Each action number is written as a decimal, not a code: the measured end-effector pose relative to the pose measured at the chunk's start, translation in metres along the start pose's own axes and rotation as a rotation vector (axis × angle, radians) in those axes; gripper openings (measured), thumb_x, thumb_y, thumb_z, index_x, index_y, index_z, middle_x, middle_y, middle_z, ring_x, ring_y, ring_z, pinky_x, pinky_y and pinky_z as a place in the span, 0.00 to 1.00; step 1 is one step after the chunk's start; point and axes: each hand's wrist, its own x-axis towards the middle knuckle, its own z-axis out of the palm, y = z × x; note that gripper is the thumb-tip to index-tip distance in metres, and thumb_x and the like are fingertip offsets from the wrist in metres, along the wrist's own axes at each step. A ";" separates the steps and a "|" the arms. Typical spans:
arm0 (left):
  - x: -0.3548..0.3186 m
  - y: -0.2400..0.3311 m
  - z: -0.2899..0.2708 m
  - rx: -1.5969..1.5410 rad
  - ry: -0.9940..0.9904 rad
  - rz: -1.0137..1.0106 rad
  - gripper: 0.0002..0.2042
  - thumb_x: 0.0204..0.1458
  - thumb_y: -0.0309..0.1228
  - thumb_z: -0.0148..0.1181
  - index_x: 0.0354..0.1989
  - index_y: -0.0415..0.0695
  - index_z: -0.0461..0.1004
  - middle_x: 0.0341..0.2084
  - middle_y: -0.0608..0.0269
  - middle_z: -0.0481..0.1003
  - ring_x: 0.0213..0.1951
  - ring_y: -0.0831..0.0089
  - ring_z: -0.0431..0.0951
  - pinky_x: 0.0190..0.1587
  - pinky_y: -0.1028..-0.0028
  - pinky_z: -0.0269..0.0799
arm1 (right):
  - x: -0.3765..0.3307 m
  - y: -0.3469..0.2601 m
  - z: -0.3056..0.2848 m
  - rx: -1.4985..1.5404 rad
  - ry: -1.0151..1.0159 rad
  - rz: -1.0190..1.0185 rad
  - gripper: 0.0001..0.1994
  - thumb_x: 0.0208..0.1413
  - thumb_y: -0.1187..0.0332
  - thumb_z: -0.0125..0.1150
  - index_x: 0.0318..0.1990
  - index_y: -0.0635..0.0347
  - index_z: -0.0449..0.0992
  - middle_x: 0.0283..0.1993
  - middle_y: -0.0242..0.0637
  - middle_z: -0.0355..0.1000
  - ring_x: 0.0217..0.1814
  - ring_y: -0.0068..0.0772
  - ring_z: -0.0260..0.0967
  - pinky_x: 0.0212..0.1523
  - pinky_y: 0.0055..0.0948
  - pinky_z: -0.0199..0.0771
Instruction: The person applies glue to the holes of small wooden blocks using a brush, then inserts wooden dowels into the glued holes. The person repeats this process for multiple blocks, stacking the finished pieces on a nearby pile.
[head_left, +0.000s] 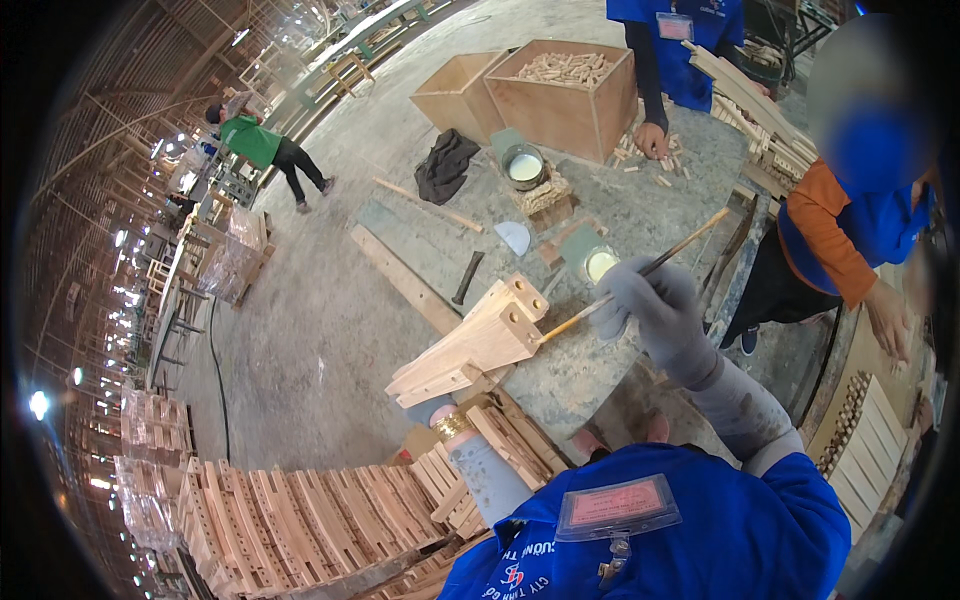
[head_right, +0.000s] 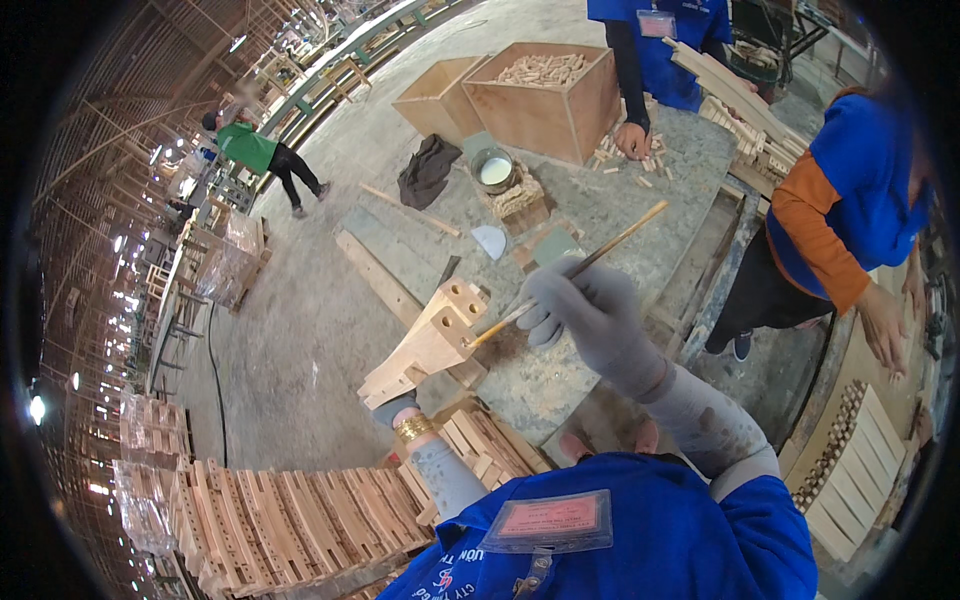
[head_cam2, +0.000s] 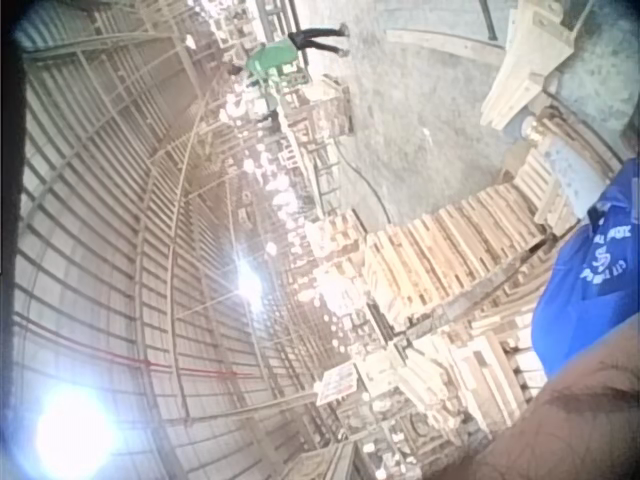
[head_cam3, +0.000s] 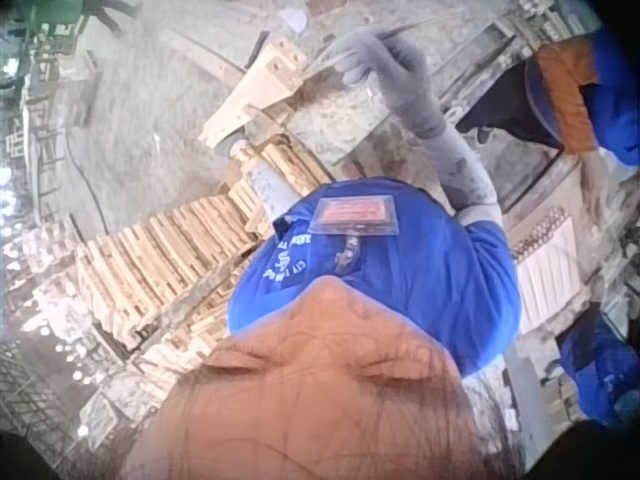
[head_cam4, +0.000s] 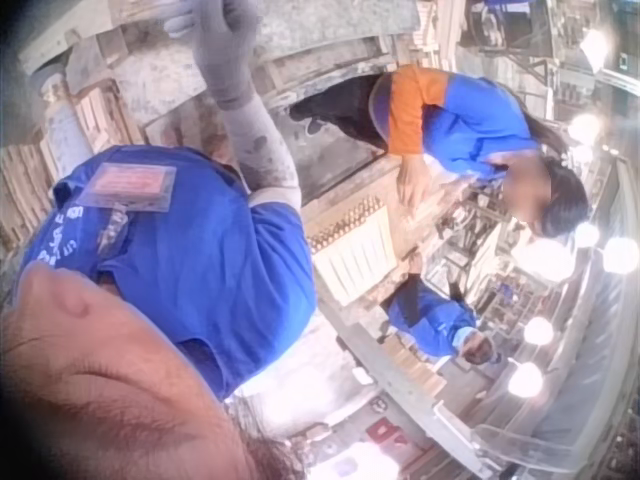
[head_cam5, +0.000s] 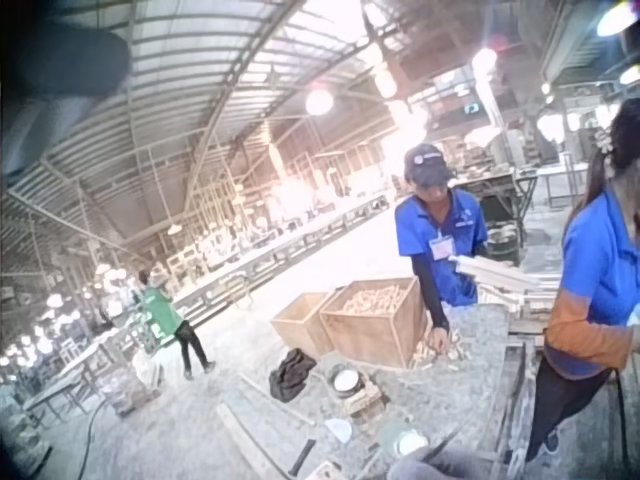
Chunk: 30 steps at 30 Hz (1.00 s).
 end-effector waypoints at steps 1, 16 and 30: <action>0.001 0.001 0.000 0.066 0.010 0.001 0.17 0.47 0.48 0.55 0.36 0.47 0.75 0.33 0.63 0.77 0.34 0.68 0.76 0.35 0.70 0.72 | 0.000 -0.003 -0.001 0.063 0.046 0.079 0.09 0.57 0.73 0.45 0.33 0.70 0.71 0.24 0.37 0.70 0.23 0.22 0.69 0.25 0.19 0.69; 0.002 0.021 -0.030 -0.059 -0.074 -0.022 0.17 0.49 0.47 0.54 0.38 0.47 0.73 0.35 0.65 0.76 0.35 0.72 0.76 0.37 0.72 0.71 | 0.016 0.009 -0.004 -0.104 -0.009 -0.069 0.07 0.53 0.75 0.51 0.32 0.71 0.73 0.25 0.40 0.73 0.25 0.24 0.72 0.24 0.18 0.70; 0.008 0.082 -0.024 -0.196 -0.205 -0.073 0.18 0.46 0.47 0.54 0.40 0.47 0.73 0.38 0.64 0.75 0.40 0.68 0.74 0.40 0.70 0.70 | -0.008 0.011 -0.069 -0.291 0.347 -0.117 0.08 0.55 0.72 0.52 0.30 0.68 0.74 0.23 0.31 0.70 0.24 0.14 0.66 0.24 0.15 0.65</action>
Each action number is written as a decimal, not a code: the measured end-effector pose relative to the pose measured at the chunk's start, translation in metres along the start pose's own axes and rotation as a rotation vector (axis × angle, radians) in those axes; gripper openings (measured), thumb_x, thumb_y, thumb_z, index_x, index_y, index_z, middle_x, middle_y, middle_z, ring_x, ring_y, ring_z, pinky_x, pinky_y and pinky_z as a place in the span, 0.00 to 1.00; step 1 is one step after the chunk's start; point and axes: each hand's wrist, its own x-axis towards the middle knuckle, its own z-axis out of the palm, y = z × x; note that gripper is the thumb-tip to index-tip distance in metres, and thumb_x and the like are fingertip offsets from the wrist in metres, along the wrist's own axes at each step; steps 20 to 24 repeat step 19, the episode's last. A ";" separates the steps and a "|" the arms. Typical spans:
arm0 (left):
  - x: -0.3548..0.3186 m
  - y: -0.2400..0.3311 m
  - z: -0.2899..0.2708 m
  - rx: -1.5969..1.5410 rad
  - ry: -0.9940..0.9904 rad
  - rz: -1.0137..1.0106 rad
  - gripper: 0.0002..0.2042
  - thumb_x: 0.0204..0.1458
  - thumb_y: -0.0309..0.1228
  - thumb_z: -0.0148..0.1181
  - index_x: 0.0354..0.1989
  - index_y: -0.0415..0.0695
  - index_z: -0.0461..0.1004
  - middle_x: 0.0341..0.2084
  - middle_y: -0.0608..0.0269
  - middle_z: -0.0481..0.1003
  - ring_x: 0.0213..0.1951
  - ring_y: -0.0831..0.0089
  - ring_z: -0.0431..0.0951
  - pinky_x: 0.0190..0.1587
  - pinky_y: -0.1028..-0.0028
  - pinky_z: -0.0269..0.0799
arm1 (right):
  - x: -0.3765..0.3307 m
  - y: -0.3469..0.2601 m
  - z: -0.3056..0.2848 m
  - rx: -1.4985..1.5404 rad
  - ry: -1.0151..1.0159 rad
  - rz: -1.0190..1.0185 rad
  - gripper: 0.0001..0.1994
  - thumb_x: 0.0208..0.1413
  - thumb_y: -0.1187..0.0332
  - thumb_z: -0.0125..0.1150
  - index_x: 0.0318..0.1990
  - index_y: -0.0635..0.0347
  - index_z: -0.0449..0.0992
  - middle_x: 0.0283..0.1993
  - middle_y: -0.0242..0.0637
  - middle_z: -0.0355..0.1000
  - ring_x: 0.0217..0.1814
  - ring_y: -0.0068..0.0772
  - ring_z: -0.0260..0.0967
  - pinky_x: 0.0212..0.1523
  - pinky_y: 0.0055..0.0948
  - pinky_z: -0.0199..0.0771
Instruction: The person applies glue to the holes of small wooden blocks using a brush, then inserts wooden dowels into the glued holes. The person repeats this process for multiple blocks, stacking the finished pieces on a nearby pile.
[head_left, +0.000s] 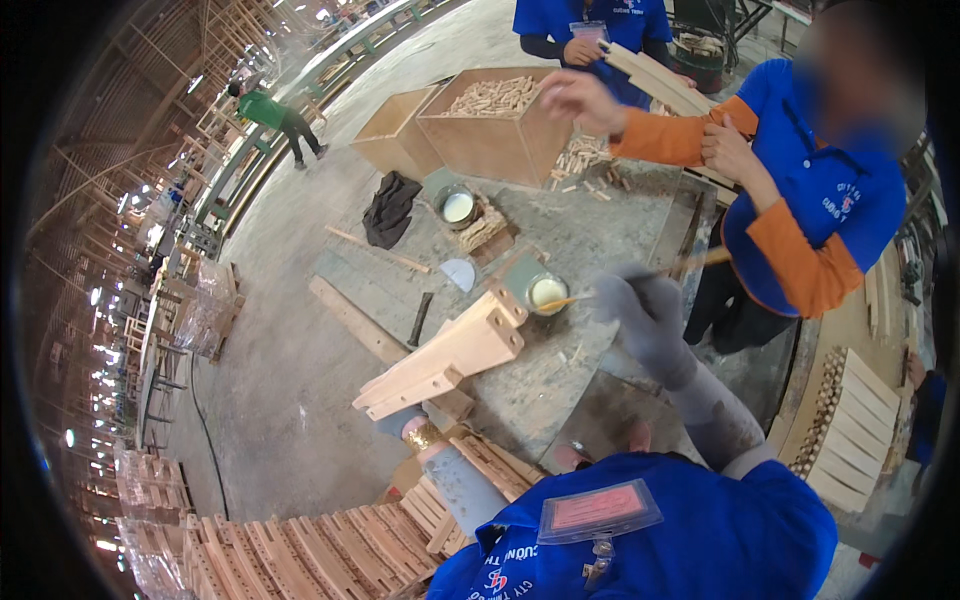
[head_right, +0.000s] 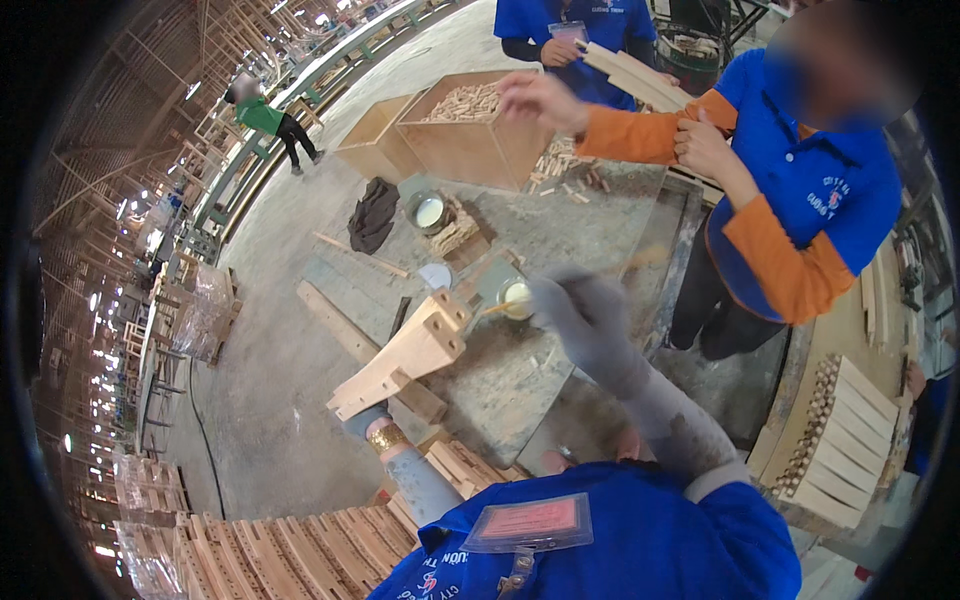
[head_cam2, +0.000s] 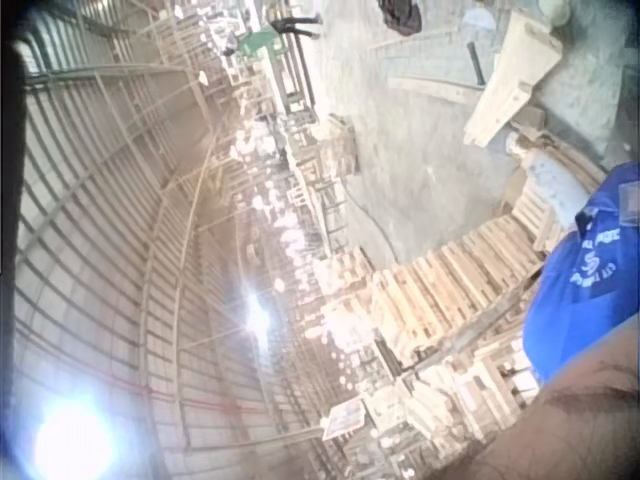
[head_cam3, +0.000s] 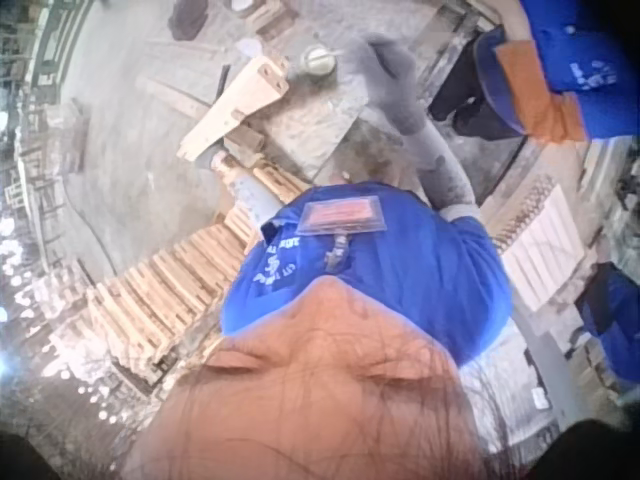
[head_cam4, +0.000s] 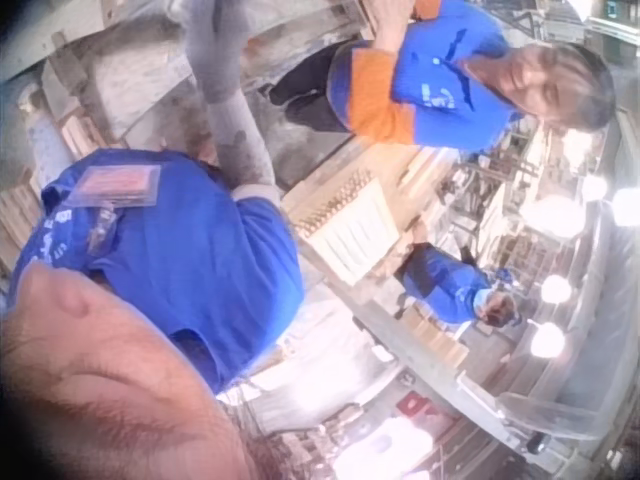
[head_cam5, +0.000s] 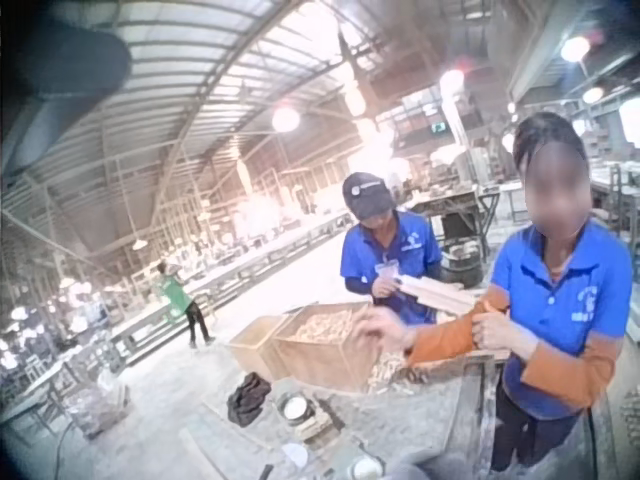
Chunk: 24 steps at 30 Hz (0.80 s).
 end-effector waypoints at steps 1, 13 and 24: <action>-0.001 0.027 -0.006 0.127 -0.057 -0.015 0.20 0.45 0.48 0.53 0.42 0.48 0.73 0.40 0.63 0.74 0.42 0.64 0.74 0.42 0.70 0.70 | -0.005 0.003 -0.017 -0.069 0.060 -0.041 0.07 0.55 0.72 0.51 0.31 0.68 0.73 0.23 0.30 0.70 0.24 0.14 0.66 0.24 0.15 0.65; -0.057 0.325 0.127 -1.932 -0.600 -0.429 0.21 0.51 0.44 0.55 0.45 0.40 0.65 0.35 0.62 0.68 0.37 0.73 0.68 0.41 0.72 0.66 | -0.088 0.032 -0.126 -0.276 0.266 0.268 0.06 0.55 0.73 0.48 0.31 0.66 0.71 0.21 0.33 0.67 0.19 0.19 0.61 0.22 0.19 0.62; -0.071 0.373 0.167 -1.161 -0.273 -0.433 0.26 0.48 0.46 0.56 0.46 0.35 0.65 0.42 0.50 0.70 0.43 0.62 0.71 0.48 0.70 0.65 | -0.114 0.058 -0.154 -0.301 0.239 0.338 0.06 0.54 0.73 0.49 0.32 0.66 0.70 0.23 0.33 0.67 0.23 0.19 0.62 0.23 0.19 0.62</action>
